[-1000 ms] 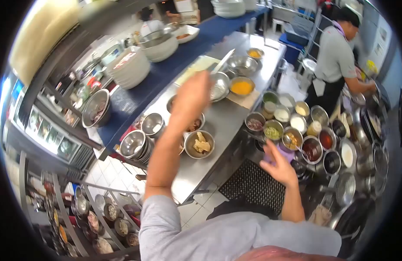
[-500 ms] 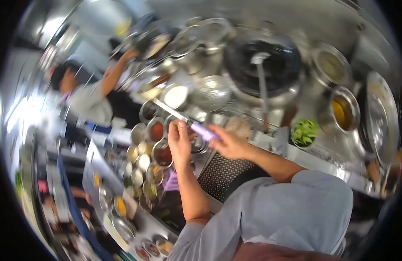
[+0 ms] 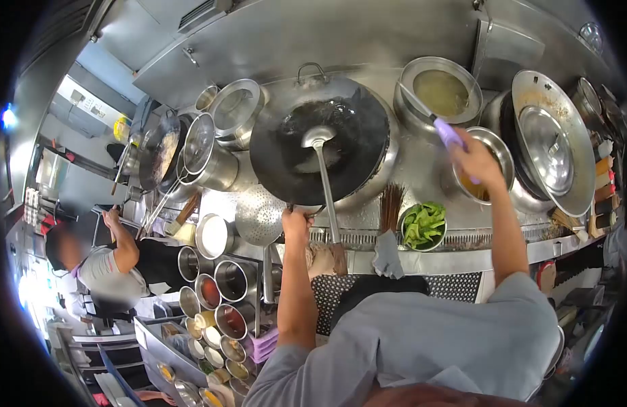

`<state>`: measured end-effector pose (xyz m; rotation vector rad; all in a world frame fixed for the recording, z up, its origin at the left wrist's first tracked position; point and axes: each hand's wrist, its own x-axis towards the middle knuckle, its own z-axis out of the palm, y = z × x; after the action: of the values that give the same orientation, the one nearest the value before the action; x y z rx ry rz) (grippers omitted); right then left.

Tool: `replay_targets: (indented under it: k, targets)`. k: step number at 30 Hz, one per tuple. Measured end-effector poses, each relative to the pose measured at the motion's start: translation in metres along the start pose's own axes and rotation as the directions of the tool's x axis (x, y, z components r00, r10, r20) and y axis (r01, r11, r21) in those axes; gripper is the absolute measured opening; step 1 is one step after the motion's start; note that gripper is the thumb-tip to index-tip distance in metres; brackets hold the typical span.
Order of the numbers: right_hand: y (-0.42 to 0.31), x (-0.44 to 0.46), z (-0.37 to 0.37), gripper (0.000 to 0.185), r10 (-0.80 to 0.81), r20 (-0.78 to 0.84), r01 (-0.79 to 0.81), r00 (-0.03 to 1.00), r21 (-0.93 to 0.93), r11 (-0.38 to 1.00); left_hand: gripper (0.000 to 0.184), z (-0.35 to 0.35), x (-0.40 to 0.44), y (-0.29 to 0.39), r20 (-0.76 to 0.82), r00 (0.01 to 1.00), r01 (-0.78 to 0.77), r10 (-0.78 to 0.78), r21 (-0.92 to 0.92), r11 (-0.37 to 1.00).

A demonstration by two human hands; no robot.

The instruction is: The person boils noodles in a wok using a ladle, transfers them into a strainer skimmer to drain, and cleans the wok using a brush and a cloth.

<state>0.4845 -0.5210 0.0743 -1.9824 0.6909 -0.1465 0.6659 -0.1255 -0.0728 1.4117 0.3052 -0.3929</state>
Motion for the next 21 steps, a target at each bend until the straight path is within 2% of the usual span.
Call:
replay_targets:
  k: [1, 2, 4, 5, 6, 7, 10, 11, 12, 15, 16, 18, 19, 21]
  targets:
    - [-0.003, 0.009, -0.008, 0.051, 0.004, -0.019, -0.006, 1.000, -0.089, 0.996, 0.018, -0.006, -0.009, 0.003, -0.048, 0.999, 0.010, -0.009, 0.002, 1.000]
    - [-0.008, 0.019, -0.010, 0.051, 0.008, -0.018, -0.009, 1.000, -0.082, 0.997, 0.017, -0.011, -0.016, 0.007, -0.093, 0.996, 0.012, -0.012, -0.002, 1.000]
    - [-0.023, 0.047, -0.020, 0.044, 0.014, 0.006, -0.012, 1.000, -0.272, 0.962, 0.017, -0.028, -0.024, 0.013, -0.060, 0.998, -0.003, 0.004, 0.010, 1.000]
    - [-0.019, 0.071, -0.015, 0.044, 0.007, 0.009, -0.005, 1.000, -0.271, 0.963, 0.017, -0.040, -0.031, 0.015, -0.040, 0.999, -0.008, 0.009, 0.024, 1.000]
    - [-0.005, 0.101, -0.001, 0.040, -0.261, 0.004, 0.235, 0.965, -0.449, 0.862, 0.017, -0.048, -0.039, 0.018, -0.046, 0.999, -0.012, 0.013, 0.025, 1.000]
    - [0.003, 0.123, 0.007, 0.037, -0.501, 0.046, 0.424, 0.864, -0.601, 0.677, 0.016, -0.057, -0.050, 0.021, -0.079, 0.997, -0.007, 0.012, 0.056, 0.998]
    - [-0.053, 0.150, 0.052, 0.037, -0.264, 0.316, 0.412, 0.911, -0.687, 0.598, 0.013, -0.081, -0.087, 0.034, -0.159, 0.987, 0.040, -0.012, 0.174, 0.984]
    - [-0.081, 0.152, 0.066, 0.036, -0.160, 0.398, 0.416, 0.903, -0.720, 0.556, 0.010, -0.090, -0.098, 0.034, -0.204, 0.978, 0.071, -0.042, 0.137, 0.988]
    - [-0.088, 0.164, 0.088, 0.032, -0.150, 0.442, 0.456, 0.884, -0.747, 0.484, 0.008, -0.098, -0.110, 0.037, -0.142, 0.989, 0.070, -0.051, 0.135, 0.988]
    - [-0.079, 0.217, 0.164, 0.022, -0.139, 0.541, 0.558, 0.829, -0.786, 0.266, 0.008, -0.111, -0.139, 0.042, -0.246, 0.968, 0.088, -0.040, 0.188, 0.978]
    - [-0.074, 0.231, 0.189, 0.022, -0.135, 0.550, 0.564, 0.824, -0.776, 0.281, 0.008, -0.115, -0.146, 0.045, -0.257, 0.965, 0.098, -0.044, 0.202, 0.974]
    - [-0.065, 0.249, 0.232, 0.022, -0.030, 0.627, 0.627, 0.779, -0.779, 0.020, 0.008, -0.125, -0.157, 0.051, -0.289, 0.953, 0.155, -0.091, 0.206, 0.966]
    - [-0.061, 0.252, 0.246, 0.022, -0.027, 0.630, 0.631, 0.776, -0.775, 0.034, 0.007, -0.137, -0.158, 0.044, -0.277, 0.957, 0.136, -0.086, 0.165, 0.977]
    - [-0.055, 0.256, 0.268, 0.023, 0.046, 0.650, 0.650, 0.759, -0.751, -0.113, 0.007, -0.141, -0.162, 0.042, -0.308, 0.947, 0.159, -0.096, 0.186, 0.970]
